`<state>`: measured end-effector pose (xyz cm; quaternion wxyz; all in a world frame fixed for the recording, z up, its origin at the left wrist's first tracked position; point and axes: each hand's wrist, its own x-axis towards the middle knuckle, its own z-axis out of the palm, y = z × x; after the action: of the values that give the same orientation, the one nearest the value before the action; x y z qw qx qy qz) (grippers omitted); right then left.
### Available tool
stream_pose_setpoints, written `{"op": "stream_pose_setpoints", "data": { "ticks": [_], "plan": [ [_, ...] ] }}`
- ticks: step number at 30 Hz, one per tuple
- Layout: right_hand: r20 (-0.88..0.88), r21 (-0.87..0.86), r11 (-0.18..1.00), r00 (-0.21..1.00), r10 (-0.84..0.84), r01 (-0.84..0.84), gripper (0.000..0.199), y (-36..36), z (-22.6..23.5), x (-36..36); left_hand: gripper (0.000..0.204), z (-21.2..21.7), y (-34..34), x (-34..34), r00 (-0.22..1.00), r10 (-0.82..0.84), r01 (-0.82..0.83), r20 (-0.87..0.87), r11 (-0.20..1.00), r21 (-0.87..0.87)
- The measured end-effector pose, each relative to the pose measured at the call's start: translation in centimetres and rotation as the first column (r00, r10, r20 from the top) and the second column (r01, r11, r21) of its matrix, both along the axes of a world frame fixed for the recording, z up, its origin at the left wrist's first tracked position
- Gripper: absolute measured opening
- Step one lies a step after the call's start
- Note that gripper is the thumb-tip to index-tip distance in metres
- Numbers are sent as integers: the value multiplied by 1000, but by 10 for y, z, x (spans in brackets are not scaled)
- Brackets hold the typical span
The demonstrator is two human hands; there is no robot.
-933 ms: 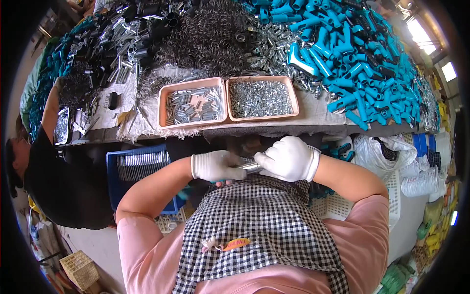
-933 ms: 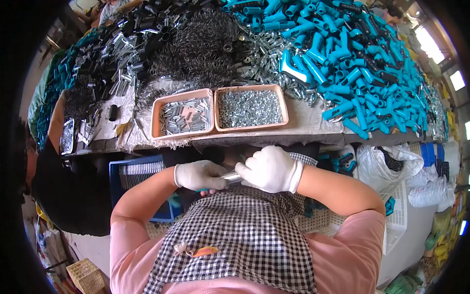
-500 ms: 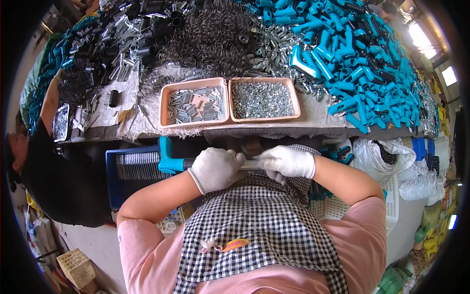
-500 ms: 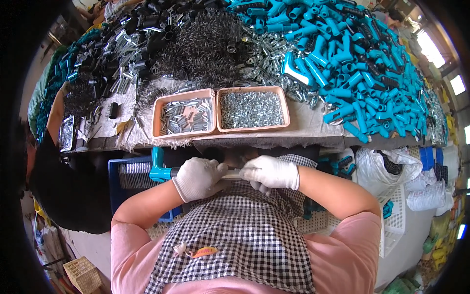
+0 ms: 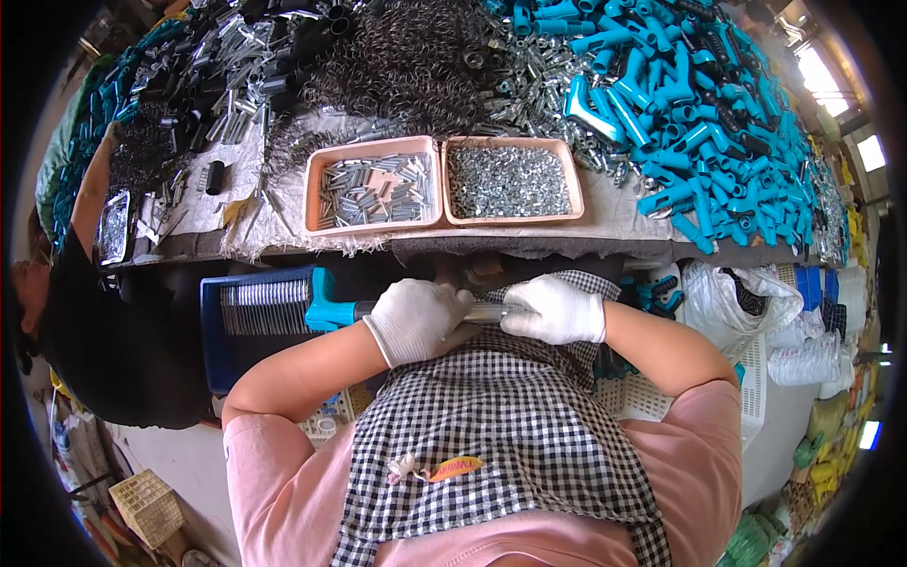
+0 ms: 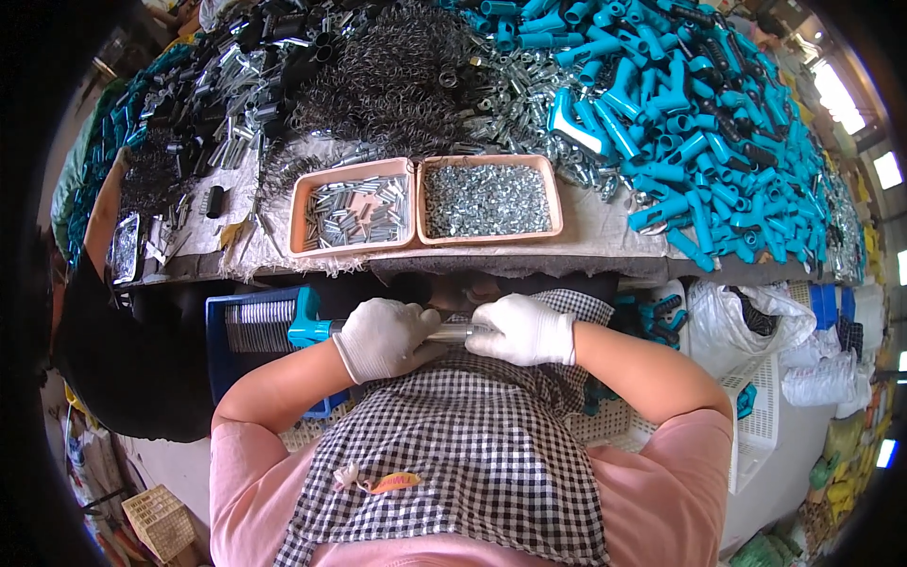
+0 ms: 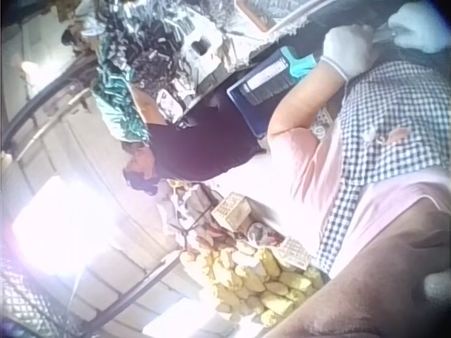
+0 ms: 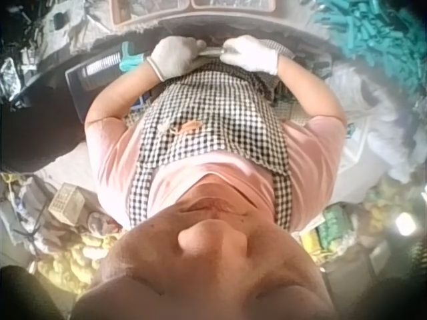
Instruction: Manually assemble plastic handles by inserting metal components and springs into pre-molded teal and black plastic parts.
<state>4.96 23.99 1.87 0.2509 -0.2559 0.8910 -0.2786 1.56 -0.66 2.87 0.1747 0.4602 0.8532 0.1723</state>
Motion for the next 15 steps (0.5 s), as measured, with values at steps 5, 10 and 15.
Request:
{"op": "stream_pose_setpoints", "data": {
  "ticks": [5,10,15],
  "plan": [
    [145,-95,994,989,-41,55,39,-1,-7,-2,38,-9,2,1,997,9,-11,-77,1000,-25],
    [-512,-5,986,847,143,-169,29,0,3,-1,35,-2,-3,-10,979,-74,58,188,994,88],
    [-862,68,917,440,252,-392,23,-1,34,-7,36,-16,-13,-34,93,-24,-17,995,1000,26]
  ]
}}
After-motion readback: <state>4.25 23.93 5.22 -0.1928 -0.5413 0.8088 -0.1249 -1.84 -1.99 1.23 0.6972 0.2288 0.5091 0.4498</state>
